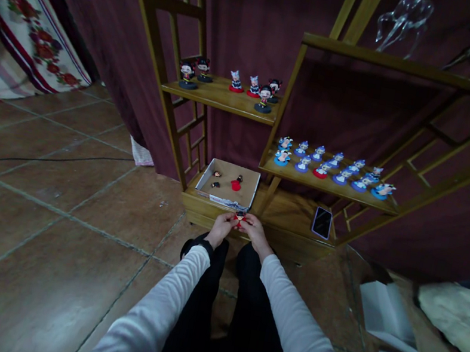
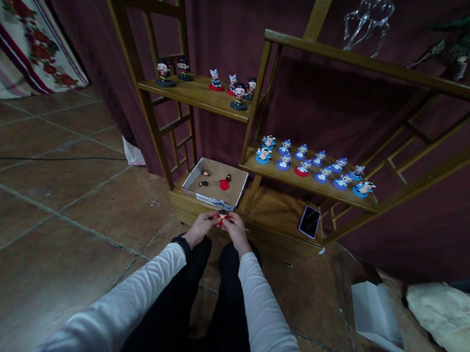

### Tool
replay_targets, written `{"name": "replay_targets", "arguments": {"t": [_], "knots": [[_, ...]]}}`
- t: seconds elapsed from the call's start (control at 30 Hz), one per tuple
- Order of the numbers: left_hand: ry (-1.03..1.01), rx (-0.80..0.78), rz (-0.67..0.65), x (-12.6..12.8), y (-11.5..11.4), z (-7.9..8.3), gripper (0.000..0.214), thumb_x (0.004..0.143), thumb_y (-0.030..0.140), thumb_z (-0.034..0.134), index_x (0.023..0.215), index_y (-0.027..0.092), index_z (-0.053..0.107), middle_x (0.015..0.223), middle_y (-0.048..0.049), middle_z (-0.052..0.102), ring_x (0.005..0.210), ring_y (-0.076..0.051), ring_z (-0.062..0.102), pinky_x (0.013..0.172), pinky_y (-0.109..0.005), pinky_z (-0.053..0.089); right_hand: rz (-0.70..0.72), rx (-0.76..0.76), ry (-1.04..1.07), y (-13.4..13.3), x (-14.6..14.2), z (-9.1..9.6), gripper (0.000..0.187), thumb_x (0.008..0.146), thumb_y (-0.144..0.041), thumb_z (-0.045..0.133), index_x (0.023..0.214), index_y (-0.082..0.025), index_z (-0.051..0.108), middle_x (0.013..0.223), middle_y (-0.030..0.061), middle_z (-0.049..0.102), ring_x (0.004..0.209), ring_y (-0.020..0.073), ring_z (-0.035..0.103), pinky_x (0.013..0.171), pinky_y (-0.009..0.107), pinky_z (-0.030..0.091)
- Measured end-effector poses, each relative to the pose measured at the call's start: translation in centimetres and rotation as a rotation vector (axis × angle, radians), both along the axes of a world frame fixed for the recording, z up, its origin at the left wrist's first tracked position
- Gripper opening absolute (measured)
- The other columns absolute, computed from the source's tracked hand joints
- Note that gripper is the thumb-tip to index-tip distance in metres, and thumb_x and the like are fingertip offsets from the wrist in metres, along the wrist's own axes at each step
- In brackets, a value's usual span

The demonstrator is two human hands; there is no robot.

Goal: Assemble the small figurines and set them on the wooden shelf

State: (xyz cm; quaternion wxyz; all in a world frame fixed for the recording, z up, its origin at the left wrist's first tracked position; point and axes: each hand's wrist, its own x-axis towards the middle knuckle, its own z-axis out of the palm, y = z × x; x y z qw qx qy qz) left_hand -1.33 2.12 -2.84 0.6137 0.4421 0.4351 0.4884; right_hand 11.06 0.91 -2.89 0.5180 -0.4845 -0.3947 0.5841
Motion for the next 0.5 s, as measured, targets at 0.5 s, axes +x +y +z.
{"name": "replay_targets", "arguments": {"t": [0.5], "knots": [[-0.097, -0.061, -0.048, -0.18, 0.03, 0.14, 0.028, 0.057, 0.029, 0.073, 0.078, 0.011, 0.067, 0.069, -0.0043, 0.063, 0.057, -0.01, 0.052, 0.056, -0.022, 0.039, -0.008, 0.016, 0.022, -0.04, 0.05, -0.25, 0.034, 0.062, -0.034, 0.068, 0.092, -0.019, 0.061, 0.084, 0.0018, 0.066, 0.06, 0.0112, 0.062, 0.061, 0.026, 0.049]]}}
